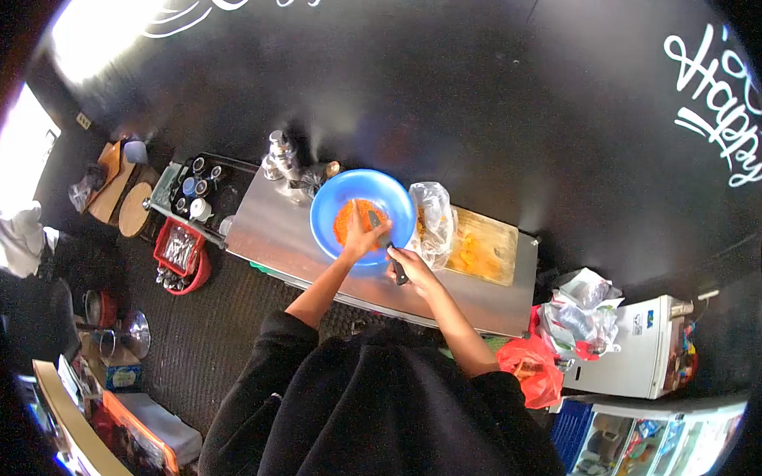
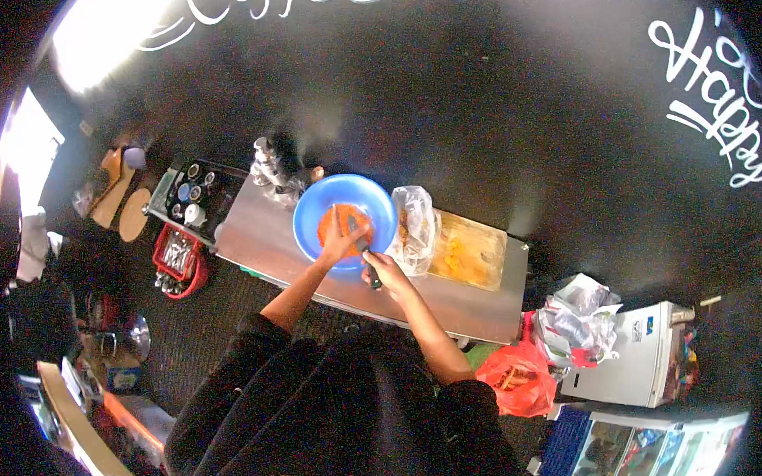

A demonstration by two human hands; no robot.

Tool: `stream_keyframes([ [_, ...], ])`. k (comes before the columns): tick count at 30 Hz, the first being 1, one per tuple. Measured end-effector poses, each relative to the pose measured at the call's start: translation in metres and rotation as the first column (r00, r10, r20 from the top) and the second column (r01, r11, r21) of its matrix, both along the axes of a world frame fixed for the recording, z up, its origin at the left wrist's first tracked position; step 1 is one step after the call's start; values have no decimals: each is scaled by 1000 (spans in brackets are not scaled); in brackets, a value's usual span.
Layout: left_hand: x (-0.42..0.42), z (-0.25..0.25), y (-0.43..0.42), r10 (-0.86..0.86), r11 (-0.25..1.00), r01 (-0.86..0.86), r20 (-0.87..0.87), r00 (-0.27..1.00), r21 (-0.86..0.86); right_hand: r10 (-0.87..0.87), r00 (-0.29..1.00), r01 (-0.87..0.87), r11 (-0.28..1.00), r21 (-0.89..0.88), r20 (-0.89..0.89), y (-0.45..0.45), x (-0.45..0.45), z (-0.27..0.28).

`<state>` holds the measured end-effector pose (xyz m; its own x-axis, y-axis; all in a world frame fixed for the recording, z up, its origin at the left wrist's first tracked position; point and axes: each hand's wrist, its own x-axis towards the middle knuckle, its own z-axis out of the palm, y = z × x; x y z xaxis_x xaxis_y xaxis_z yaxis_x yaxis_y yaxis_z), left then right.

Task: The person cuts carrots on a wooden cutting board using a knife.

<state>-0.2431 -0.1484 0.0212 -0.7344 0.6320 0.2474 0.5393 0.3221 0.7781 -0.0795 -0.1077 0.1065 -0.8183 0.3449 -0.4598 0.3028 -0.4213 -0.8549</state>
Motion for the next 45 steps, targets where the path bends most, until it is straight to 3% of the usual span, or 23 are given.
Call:
stream_keyframes([
  [1, -5, -9, 2, -16, 1000, 16, 2, 1000, 2, -16, 1000, 16, 1000, 2, 2, -1, 3, -1],
  [3, -18, -17, 3, -66, 990, 30, 269, 961, 136, -57, 998, 57, 998, 4, -13, -7, 8, -3],
  [6, -22, -16, 4, -51, 991, 1, 372, 927, 133, -67, 997, 67, 997, -32, -22, -13, 20, 1],
  [8, -27, -17, 6, 31, 991, -66, 288, 957, 114, -79, 997, 78, 996, -38, -10, -18, 25, 5],
  [10, -30, -3, -2, 33, 998, -26, 110, 993, -62, -120, 990, 120, 993, -5, -68, -24, 27, -2],
  [12, -28, -1, -3, 98, 995, -98, 92, 991, -5, -106, 993, 104, 994, -45, -49, -24, 34, -9],
  [14, -27, 10, -6, 29, 999, -41, 348, 937, 27, -161, 986, 159, 986, -54, -40, -26, 33, -19],
  [15, -26, 10, -6, 26, 999, -37, 346, 938, 26, -164, 986, 162, 985, -55, -42, -27, 33, -20],
  [17, -22, 10, -7, -90, 978, 74, 74, 993, 197, -158, 985, 158, 987, -18, -61, -28, 33, -22],
  [18, -20, 13, -7, -94, 978, 78, 72, 993, 196, -162, 985, 162, 987, -20, -63, -29, 33, -21],
  [21, -7, 28, -9, -160, 964, 124, 141, 977, 235, -204, 978, 205, 978, 24, -39, -28, 36, -22],
  [23, 10, 50, -10, -227, 966, 154, 393, 891, 210, -182, 971, 205, 967, 152, -151, -21, 44, -33],
  [24, 17, 53, -7, -236, 964, 164, 391, 890, 210, -192, 969, 215, 965, 152, -153, -17, 50, -36],
  [26, 36, 57, 0, -161, 985, 149, 168, 973, 83, -315, 938, 344, 896, 280, -144, -10, 69, -41],
  [28, 59, 53, 12, -208, 972, 189, 139, 968, 141, -325, 937, 350, 870, 347, -130, 10, 96, -64],
  [30, 85, 50, 27, -248, 955, 223, 111, 962, 197, -505, 860, 458, 695, 555, -76, 28, 125, -83],
  [31, 102, 49, 35, -304, 924, 289, 21, 952, 249, -583, 805, 565, 702, 434, -106, 34, 141, -85],
  [32, 118, 49, 44, -351, 887, 356, -72, 934, 293, -585, 805, 566, 701, 434, -103, 42, 157, -86],
  [34, 150, 31, 66, -511, 843, 458, 156, 845, 281, -682, 731, 624, 687, 372, 35, 60, 195, -105],
  [40, 219, -11, 127, -629, 775, 620, 245, 738, 123, -655, 729, 616, 755, 225, 199, 89, 255, -150],
  [42, 227, -25, 144, -670, 724, 686, 160, 725, -75, -618, 758, 577, 784, 229, 206, 95, 260, -156],
  [43, 231, -33, 150, -667, 726, 684, 166, 727, -77, -581, 787, 536, 811, 233, 208, 98, 261, -158],
  [45, 234, -49, 163, -621, 783, 607, -210, 755, -132, -568, 802, 515, 814, 269, 184, 101, 258, -166],
])
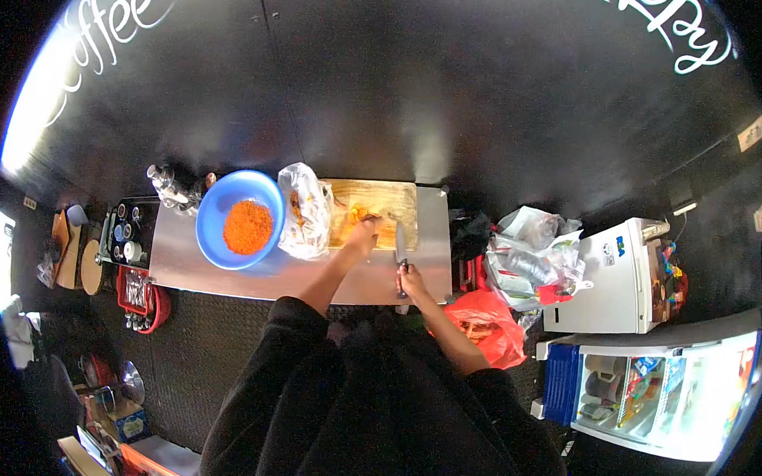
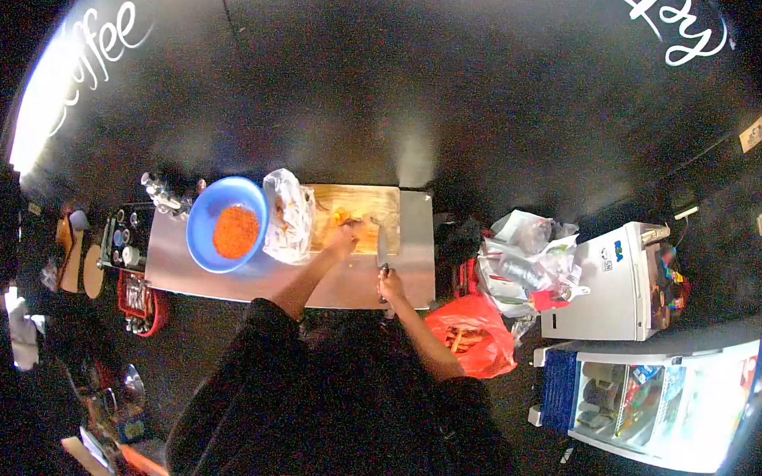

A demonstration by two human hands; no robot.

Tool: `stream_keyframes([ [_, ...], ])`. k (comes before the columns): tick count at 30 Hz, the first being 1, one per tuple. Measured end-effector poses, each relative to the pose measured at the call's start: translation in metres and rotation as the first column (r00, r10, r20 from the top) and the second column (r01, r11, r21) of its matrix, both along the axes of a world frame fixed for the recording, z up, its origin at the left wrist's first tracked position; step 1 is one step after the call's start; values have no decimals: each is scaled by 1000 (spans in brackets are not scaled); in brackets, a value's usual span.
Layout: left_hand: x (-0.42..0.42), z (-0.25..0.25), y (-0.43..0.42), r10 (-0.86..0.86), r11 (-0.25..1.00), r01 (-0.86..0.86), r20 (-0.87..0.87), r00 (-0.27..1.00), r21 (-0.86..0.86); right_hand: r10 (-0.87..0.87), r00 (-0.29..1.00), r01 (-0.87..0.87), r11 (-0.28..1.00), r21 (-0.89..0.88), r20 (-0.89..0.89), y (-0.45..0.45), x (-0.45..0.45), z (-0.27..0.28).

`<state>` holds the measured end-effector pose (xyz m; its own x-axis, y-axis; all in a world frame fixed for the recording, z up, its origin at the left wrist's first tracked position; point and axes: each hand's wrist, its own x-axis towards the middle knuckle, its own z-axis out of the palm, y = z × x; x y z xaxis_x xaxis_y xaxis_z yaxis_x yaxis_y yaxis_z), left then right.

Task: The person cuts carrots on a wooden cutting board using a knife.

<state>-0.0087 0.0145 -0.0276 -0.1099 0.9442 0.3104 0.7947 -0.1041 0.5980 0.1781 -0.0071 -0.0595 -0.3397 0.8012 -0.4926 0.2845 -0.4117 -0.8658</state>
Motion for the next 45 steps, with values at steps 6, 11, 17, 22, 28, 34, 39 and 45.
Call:
stream_keyframes([
  [6, -7, -32, 23, 16, 991, -23, -53, 998, -135, 162, 973, -168, 986, 22, 164, 11, 4, 4],
  [11, 0, -24, 26, 45, 965, -10, 128, 991, -263, 220, 969, -221, 975, -6, 109, 17, 3, 5],
  [17, 7, -32, 33, 114, 954, -61, 169, 979, -295, 244, 965, -250, 967, 52, 91, 20, 4, 2],
  [22, 14, -22, 33, 114, 973, -47, 296, 948, -225, 296, 955, -296, 955, 7, 34, 27, 9, -2],
  [28, 12, -23, 32, 88, 995, -64, 349, 933, -80, 323, 933, -330, 944, -21, -157, 37, 19, 2],
  [34, -16, 52, 11, -17, 998, -10, 453, 891, 56, 410, 885, -402, 912, 84, -220, 36, -2, 65],
  [39, -88, 83, -22, 43, 993, -98, 553, 832, 70, 516, 838, -503, 857, 118, -177, 20, -66, 115],
  [45, -167, 121, -105, 276, 933, -355, 510, 814, 62, 665, 738, -641, 743, 192, -112, -14, -165, 112],
])
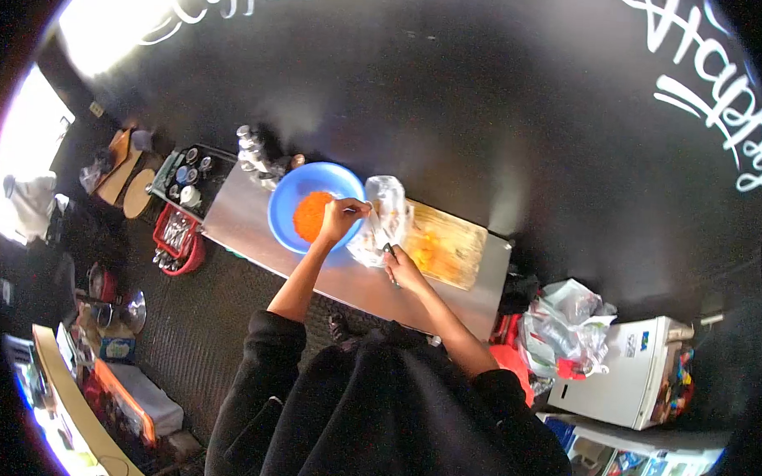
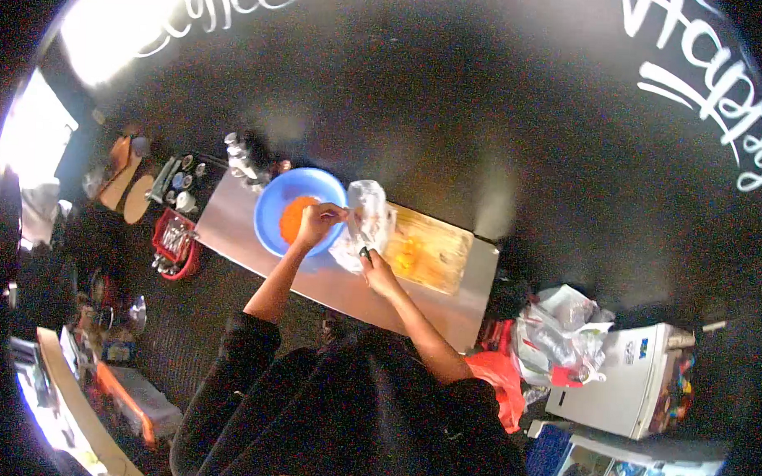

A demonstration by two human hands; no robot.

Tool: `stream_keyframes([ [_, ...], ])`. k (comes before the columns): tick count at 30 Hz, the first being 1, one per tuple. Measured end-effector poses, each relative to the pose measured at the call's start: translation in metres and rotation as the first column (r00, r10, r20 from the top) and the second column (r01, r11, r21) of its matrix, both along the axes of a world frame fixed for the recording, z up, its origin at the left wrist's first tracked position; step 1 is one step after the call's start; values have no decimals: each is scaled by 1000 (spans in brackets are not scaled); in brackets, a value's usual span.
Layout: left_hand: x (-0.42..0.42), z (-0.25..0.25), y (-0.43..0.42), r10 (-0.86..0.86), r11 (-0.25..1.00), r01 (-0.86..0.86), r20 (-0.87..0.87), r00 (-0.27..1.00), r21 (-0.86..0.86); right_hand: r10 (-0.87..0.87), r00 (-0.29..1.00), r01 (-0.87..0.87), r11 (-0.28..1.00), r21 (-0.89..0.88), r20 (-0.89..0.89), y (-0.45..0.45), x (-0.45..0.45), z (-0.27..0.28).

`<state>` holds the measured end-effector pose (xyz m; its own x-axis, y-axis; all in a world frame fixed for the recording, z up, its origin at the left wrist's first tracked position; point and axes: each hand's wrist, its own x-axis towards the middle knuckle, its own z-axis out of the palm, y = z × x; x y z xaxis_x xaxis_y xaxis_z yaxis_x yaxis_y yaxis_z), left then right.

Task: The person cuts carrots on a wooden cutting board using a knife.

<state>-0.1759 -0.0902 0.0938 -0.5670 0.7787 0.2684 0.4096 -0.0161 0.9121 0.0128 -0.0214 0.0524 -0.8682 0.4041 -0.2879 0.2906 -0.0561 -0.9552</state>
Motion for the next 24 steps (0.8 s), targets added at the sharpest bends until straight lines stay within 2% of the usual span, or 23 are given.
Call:
stream_keyframes([
  [1, -9, 4, -14, 84, 994, -86, -40, 996, -60, 2, 1000, -3, 997, 71, 14, -6, -16, -10],
  [2, -16, 9, -27, 103, 993, -106, -47, 994, -57, 0, 1000, -4, 990, 144, 26, -12, -31, -19],
  [3, -25, 8, -38, 192, 978, -195, -46, 980, -69, 8, 999, -13, 986, 166, 34, -18, -43, -23],
  [5, -46, -7, -56, 349, 933, -354, -80, 934, -71, 12, 998, -21, 985, 171, 54, -29, -61, -25],
  [8, -61, -14, -73, 425, 892, -443, -164, 890, -94, 16, 997, -26, 992, 123, 81, -43, -73, -3],
  [12, -71, -16, -81, 432, 883, -449, -134, 892, -139, 48, 998, -47, 998, -40, 40, -52, -82, -6],
  [14, -71, -15, -80, 493, 842, -501, -91, 865, -201, 48, 998, -44, 995, -95, 45, -54, -84, -9],
  [15, -74, -20, -78, 473, 867, -446, 81, 878, -224, 42, 998, -32, 985, -169, 54, -55, -85, -9],
  [16, -75, -26, -76, 471, 867, -444, 80, 878, -225, 37, 997, -20, 970, -243, 64, -56, -86, -9],
  [17, -74, -32, -73, 426, 896, -419, 23, 904, -147, 36, 999, -18, 926, -377, 40, -56, -87, -8],
  [18, -74, -38, -72, 382, 921, -384, -38, 923, -70, 33, 999, -16, 926, -378, 39, -56, -87, -4],
  [19, -76, -42, -72, 324, 941, -333, -114, 939, -67, 35, 999, -19, 857, -515, 20, -57, -86, -1],
  [20, -76, -48, -74, 318, 943, -327, -114, 941, -67, 32, 999, -24, 768, -639, 1, -57, -84, 3],
  [22, -73, -52, -72, 409, 857, -493, -382, 829, -150, 32, 999, -30, 750, -660, -9, -56, -83, 8],
  [23, -77, -53, -70, 401, 862, -484, -381, 833, -151, 30, 999, -32, 710, -703, -15, -57, -82, 10],
  [24, -86, -66, -68, 398, 887, -441, -261, 880, -135, 28, 999, -35, 669, -743, -22, -56, -80, 12],
])
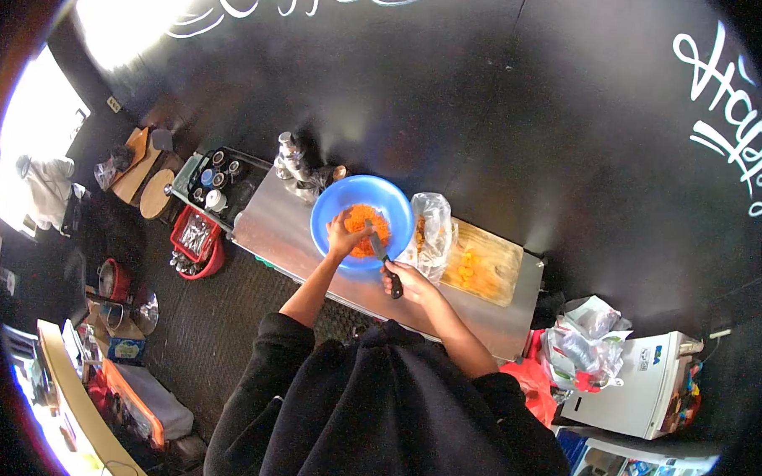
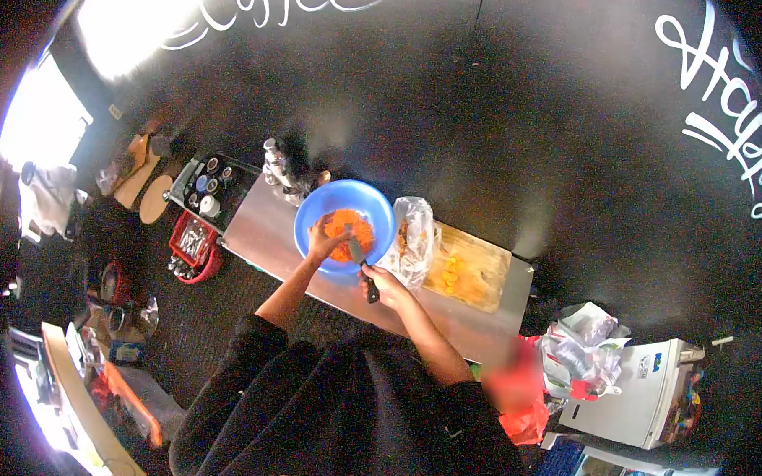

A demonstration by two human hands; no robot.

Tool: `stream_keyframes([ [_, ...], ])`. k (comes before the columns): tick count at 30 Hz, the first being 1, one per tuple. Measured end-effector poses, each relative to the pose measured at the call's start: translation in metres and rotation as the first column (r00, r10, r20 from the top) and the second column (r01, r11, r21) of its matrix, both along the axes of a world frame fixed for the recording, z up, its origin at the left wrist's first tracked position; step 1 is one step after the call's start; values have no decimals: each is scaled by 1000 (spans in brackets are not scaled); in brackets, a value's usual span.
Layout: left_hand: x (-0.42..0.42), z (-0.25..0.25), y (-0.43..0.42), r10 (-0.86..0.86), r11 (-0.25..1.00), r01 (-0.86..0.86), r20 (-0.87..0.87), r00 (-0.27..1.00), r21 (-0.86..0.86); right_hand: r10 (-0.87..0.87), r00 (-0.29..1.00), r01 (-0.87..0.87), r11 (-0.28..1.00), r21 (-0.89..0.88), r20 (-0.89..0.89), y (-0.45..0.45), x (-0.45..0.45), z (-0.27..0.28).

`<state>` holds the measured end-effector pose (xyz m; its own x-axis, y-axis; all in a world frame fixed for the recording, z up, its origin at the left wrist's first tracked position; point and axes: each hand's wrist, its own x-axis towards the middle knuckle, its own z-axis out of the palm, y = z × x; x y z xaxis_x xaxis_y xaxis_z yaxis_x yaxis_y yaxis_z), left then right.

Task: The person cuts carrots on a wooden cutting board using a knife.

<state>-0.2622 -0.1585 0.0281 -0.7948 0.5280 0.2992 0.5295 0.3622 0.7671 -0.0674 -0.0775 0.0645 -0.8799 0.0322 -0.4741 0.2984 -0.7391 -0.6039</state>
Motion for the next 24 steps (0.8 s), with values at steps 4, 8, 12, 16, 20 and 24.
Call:
stream_keyframes([
  [4, -14, -14, 8, -53, 963, -77, 459, 887, 260, -20, 1000, 19, 998, 57, 20, -1, 8, -2],
  [8, -5, 10, 7, 141, 970, -200, 352, 926, 138, -48, 999, 49, 991, 128, -7, -5, 17, -3],
  [12, 15, 30, 21, 180, 983, -176, 307, 934, -42, -62, 998, 54, 979, 195, 34, -1, 35, -3],
  [16, 57, 26, 55, 35, 926, -131, 266, 963, 353, -132, 989, 145, 957, 250, -66, 6, 59, -7],
  [20, 121, 44, 87, 17, 951, -18, 8, 1000, 307, -283, 959, 284, 940, 187, -29, 22, 97, -1],
  [24, 181, 33, 118, -372, 893, 328, 95, 923, 309, -462, 886, 448, 875, 182, 44, 45, 149, -9],
])
